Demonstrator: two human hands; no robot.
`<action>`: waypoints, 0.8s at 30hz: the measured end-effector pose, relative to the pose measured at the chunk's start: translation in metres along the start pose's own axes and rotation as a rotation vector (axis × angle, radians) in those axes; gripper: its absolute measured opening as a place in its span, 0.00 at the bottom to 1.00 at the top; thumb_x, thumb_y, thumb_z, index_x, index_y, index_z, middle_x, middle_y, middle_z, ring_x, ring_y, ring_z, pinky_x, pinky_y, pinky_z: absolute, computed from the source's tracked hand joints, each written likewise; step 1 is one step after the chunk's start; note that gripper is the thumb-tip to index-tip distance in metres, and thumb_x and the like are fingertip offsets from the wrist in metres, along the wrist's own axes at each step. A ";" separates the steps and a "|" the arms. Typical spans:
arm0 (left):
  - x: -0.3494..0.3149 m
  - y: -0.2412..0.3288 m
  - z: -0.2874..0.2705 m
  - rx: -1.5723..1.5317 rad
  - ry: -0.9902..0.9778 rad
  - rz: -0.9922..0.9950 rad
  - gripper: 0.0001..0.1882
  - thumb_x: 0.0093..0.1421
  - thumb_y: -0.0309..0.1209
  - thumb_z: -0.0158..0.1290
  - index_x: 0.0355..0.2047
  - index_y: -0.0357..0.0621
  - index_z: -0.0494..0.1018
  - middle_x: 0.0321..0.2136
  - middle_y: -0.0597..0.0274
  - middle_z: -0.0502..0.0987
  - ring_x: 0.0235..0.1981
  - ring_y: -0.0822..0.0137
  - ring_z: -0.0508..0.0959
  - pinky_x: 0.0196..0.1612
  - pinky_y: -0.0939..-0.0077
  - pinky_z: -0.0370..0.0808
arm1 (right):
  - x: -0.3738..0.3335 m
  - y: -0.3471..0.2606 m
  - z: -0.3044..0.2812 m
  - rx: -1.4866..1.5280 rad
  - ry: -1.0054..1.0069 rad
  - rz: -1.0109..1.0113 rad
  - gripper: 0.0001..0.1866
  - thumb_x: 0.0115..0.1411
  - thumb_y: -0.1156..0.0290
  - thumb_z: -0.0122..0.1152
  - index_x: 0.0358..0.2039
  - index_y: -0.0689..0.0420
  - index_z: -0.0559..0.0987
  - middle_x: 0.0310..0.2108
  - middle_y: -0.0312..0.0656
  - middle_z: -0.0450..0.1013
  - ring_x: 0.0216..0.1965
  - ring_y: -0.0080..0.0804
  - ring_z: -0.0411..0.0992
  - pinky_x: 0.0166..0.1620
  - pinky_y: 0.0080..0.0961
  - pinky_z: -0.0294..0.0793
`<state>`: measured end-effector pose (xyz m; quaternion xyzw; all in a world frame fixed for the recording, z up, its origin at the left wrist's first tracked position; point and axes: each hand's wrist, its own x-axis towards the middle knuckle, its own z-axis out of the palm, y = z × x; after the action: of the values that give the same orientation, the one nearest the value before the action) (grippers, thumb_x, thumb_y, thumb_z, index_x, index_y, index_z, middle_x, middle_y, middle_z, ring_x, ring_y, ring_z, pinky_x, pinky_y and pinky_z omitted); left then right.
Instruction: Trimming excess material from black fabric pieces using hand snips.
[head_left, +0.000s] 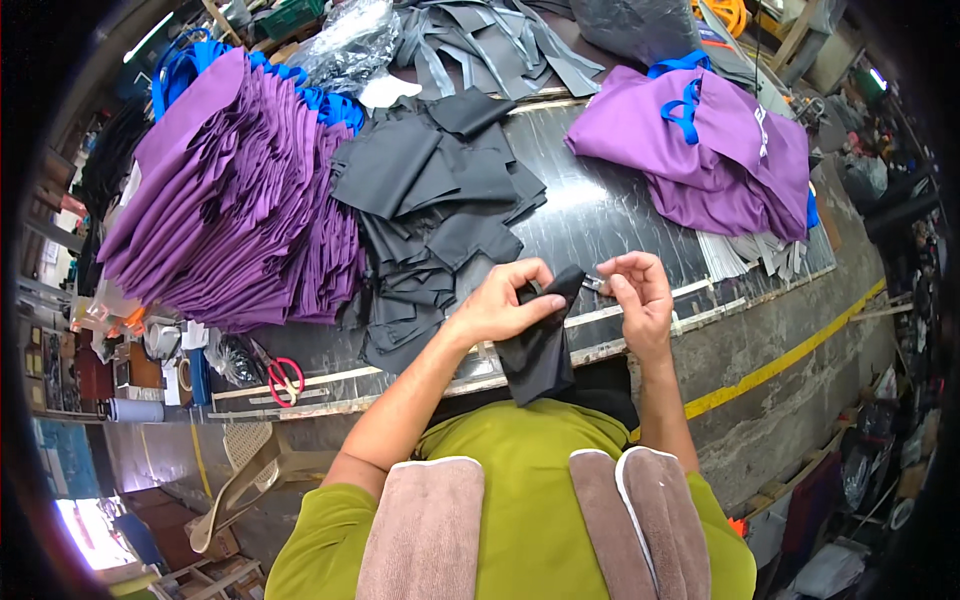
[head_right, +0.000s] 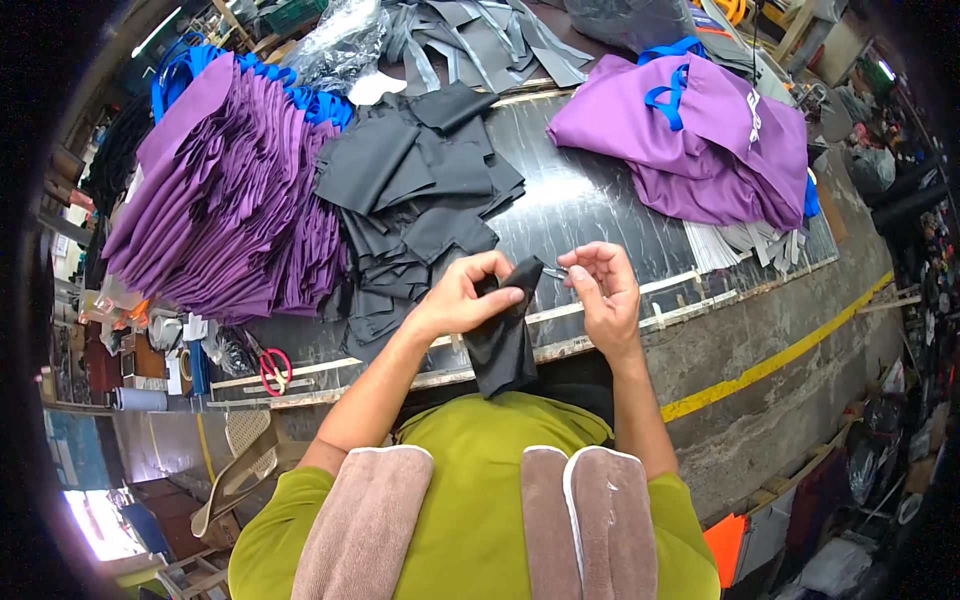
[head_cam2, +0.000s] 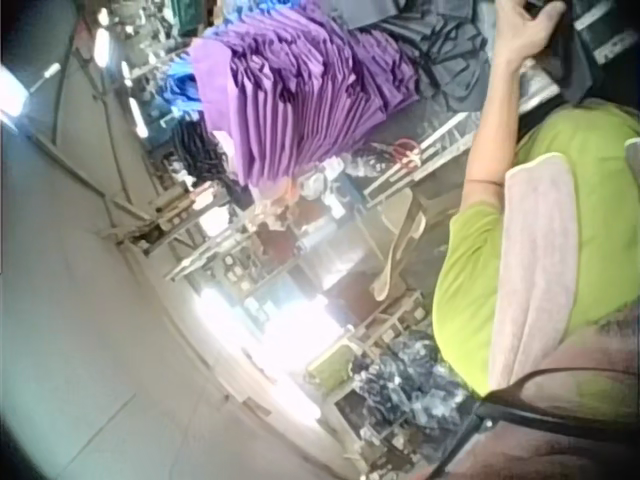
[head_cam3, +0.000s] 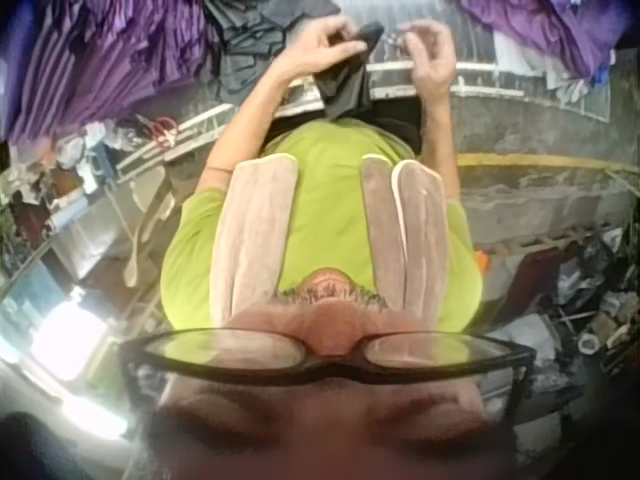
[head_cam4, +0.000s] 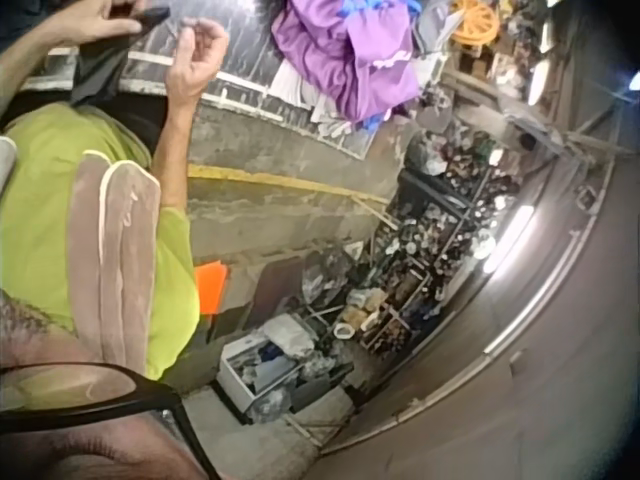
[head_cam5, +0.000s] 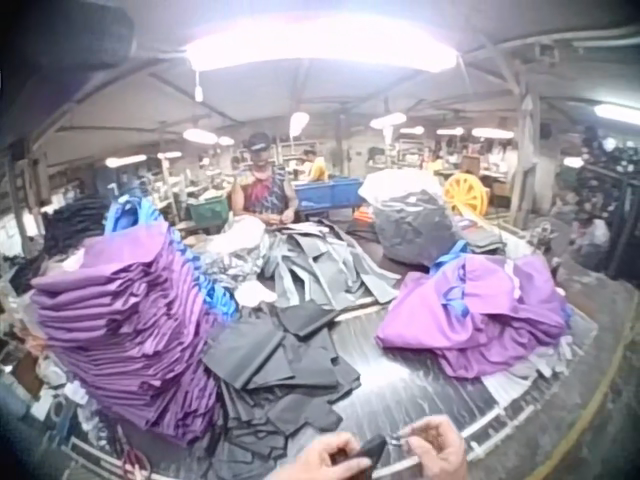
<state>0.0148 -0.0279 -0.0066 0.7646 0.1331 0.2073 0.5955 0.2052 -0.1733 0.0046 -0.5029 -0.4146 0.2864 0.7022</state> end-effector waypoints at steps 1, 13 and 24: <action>-0.001 0.009 0.000 -0.238 0.020 -0.131 0.12 0.61 0.30 0.66 0.33 0.44 0.72 0.31 0.71 0.77 0.32 0.80 0.71 0.36 0.80 0.69 | 0.004 -0.004 -0.001 0.066 -0.035 -0.009 0.13 0.66 0.81 0.61 0.50 0.61 0.75 0.43 0.38 0.79 0.39 0.18 0.75 0.43 0.17 0.73; -0.009 0.041 -0.014 -0.069 0.128 0.039 0.08 0.57 0.21 0.65 0.35 0.39 0.77 0.35 0.64 0.79 0.38 0.72 0.77 0.45 0.75 0.73 | 0.013 -0.030 0.035 -0.265 -0.266 -0.139 0.24 0.55 0.84 0.72 0.52 0.58 0.75 0.40 0.31 0.76 0.39 0.14 0.71 0.40 0.14 0.66; -0.018 0.060 -0.021 0.214 0.239 0.308 0.07 0.56 0.22 0.66 0.36 0.38 0.83 0.31 0.57 0.84 0.34 0.62 0.82 0.41 0.70 0.76 | 0.019 -0.073 0.042 -0.407 -0.377 -0.417 0.21 0.51 0.82 0.72 0.46 0.57 0.78 0.40 0.41 0.76 0.37 0.26 0.75 0.37 0.23 0.70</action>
<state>-0.0140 -0.0333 0.0524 0.8049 0.1055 0.3696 0.4521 0.1770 -0.1623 0.0852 -0.4754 -0.6794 0.1360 0.5421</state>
